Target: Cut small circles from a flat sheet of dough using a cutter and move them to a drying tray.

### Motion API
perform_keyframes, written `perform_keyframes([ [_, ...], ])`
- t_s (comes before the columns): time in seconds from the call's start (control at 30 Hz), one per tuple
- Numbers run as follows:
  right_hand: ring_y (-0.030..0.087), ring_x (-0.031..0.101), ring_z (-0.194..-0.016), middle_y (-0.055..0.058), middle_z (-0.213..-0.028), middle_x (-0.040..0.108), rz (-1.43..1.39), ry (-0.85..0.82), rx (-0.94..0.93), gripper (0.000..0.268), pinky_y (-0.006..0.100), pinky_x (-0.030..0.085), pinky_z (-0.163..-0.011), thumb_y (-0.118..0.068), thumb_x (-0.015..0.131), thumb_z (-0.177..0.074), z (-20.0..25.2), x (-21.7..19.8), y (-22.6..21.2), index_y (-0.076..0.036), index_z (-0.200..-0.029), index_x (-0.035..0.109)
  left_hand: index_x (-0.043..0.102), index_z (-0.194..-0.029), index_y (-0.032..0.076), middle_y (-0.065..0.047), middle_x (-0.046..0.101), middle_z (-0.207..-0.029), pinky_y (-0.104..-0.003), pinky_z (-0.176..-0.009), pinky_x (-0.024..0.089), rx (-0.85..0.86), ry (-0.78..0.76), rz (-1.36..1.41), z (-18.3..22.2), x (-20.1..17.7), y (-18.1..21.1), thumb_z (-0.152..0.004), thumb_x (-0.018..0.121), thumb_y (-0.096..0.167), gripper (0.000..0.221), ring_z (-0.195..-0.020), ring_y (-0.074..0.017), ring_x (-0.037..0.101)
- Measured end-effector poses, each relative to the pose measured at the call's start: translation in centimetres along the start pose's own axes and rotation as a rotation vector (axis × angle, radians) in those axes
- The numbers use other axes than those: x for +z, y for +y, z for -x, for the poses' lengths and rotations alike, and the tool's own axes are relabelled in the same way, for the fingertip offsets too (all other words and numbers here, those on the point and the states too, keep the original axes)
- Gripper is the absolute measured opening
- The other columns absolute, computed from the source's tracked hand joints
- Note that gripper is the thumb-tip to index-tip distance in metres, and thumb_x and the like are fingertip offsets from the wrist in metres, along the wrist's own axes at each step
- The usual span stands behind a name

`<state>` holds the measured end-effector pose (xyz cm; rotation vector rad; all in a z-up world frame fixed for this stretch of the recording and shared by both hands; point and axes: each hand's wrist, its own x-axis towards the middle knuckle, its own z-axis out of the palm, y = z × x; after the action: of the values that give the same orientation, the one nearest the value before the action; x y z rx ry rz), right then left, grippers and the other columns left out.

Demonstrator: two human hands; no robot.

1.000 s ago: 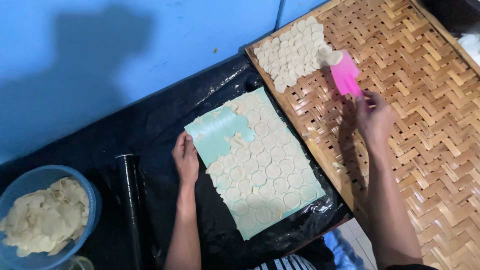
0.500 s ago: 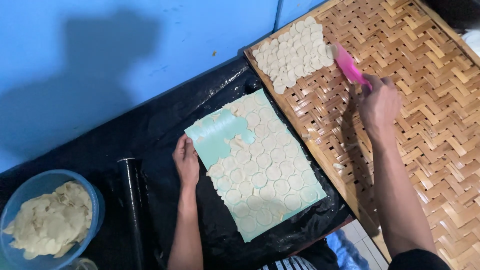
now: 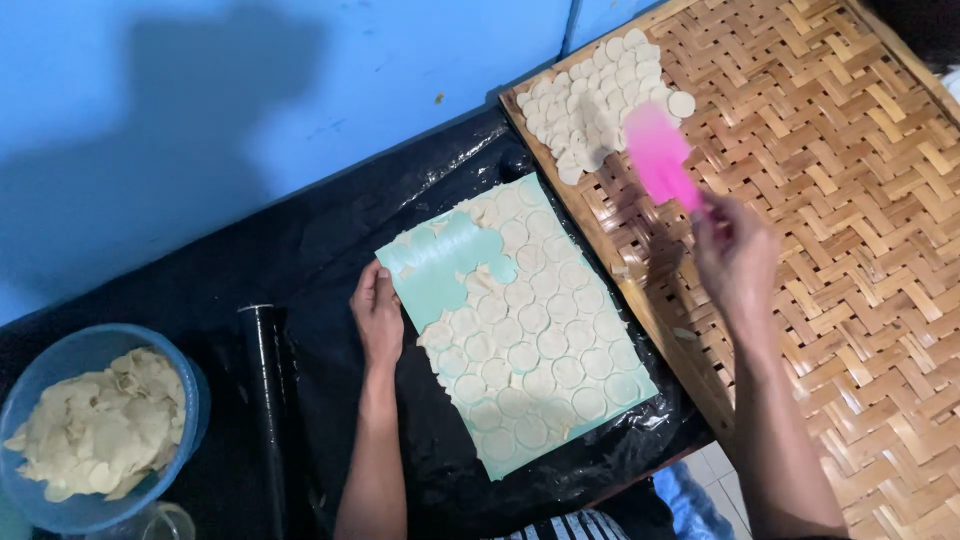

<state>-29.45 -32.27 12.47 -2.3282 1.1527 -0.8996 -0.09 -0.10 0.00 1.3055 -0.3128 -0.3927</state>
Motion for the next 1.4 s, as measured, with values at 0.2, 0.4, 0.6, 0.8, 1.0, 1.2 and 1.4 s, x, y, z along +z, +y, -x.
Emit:
perform_keyframes([
  [0.2, 0.023, 0.073, -0.074, 0.015, -0.099, 0.077, -0.077, -0.325, 0.054, 0.028, 0.037, 0.059, -0.066, -0.015, 0.07, -0.097, 6.4, 1.6, -6.7, -0.008, -0.124, 0.074, 0.062, -0.131, -0.003, -0.007, 0.069, -0.115, -0.025, -0.083, 0.055, -0.026, 0.009, 0.006, 0.0, -0.2, -0.2, -0.11, 0.048, 0.015, 0.031, -0.097, -0.0103, 0.066],
  [0.4, 0.024, 0.072, -0.071, 0.014, -0.098, 0.076, -0.107, -0.319, -0.013, 0.029, 0.039, 0.058, -0.067, -0.018, 0.069, -0.095, 7.2, 4.3, -8.0, -0.008, -0.122, 0.074, 0.062, -0.13, -0.003, -0.007, 0.07, -0.115, -0.025, -0.082, 0.055, -0.006, -0.005, 0.032, -0.2, -0.1, -0.4, -0.11, 0.049, 0.015, 0.03, -0.097, -0.0103, 0.066],
  [0.6, 0.029, 0.07, -0.074, 0.016, -0.098, 0.074, -0.106, -0.251, -0.157, 0.028, 0.041, 0.056, -0.066, -0.017, 0.071, -0.094, 7.0, 5.6, -9.4, -0.007, -0.12, 0.074, 0.063, -0.129, -0.002, -0.006, 0.07, -0.113, -0.024, -0.081, 0.054, -0.024, 0.01, 0.048, -0.3, -0.4, -0.8, -0.11, 0.048, 0.015, 0.029, -0.094, -0.0097, 0.067],
  [0.8, 0.026, 0.066, -0.061, 0.015, -0.08, 0.07, -0.094, -0.294, 0.043, 0.037, 0.042, 0.053, -0.057, -0.028, 0.082, -0.086, 6.1, 9.1, -9.2, -0.001, -0.108, 0.07, 0.063, -0.13, -0.002, -0.006, 0.07, -0.113, -0.024, -0.081, 0.054, -0.028, -0.014, -0.001, 0.0, 0.2, 0.4, -0.11, 0.047, 0.014, 0.03, -0.095, -0.0092, 0.067],
  [1.0, 0.027, 0.064, -0.062, 0.011, -0.08, 0.067, -0.289, -0.344, -0.246, 0.026, 0.042, 0.051, -0.06, -0.013, 0.076, -0.088, 3.4, 12.6, -13.2, -0.008, -0.114, 0.076, 0.063, -0.129, -0.002, -0.006, 0.07, -0.113, -0.024, -0.079, 0.053, -0.003, -0.002, -0.021, -0.1, 0.0, 0.1, -0.11, 0.047, 0.013, 0.029, -0.094, -0.009, 0.066],
  [1.2, 0.035, 0.067, -0.07, 0.013, -0.092, 0.067, -0.217, -0.4, -0.316, 0.026, 0.045, 0.053, -0.066, -0.009, 0.076, -0.086, 2.2, 14.7, -14.3, -0.009, -0.112, 0.075, 0.065, -0.13, -0.002, -0.004, 0.069, -0.108, -0.022, -0.071, 0.049, 0.011, 0.032, -0.086, -0.4, -0.5, -1.0, -0.111, 0.05, 0.014, 0.029, -0.086, -0.0061, 0.06],
  [1.4, 0.037, 0.068, -0.082, 0.016, -0.101, 0.069, -0.205, -0.353, -0.262, 0.023, 0.045, 0.054, -0.073, -0.007, 0.076, -0.083, 2.2, 14.5, -13.1, -0.004, -0.106, 0.073, 0.063, -0.129, -0.001, -0.001, 0.07, -0.107, -0.021, -0.074, 0.05, -0.004, 0.001, 0.008, -0.3, -0.2, -0.6, -0.109, 0.048, 0.014, 0.029, -0.088, -0.0043, 0.063],
])
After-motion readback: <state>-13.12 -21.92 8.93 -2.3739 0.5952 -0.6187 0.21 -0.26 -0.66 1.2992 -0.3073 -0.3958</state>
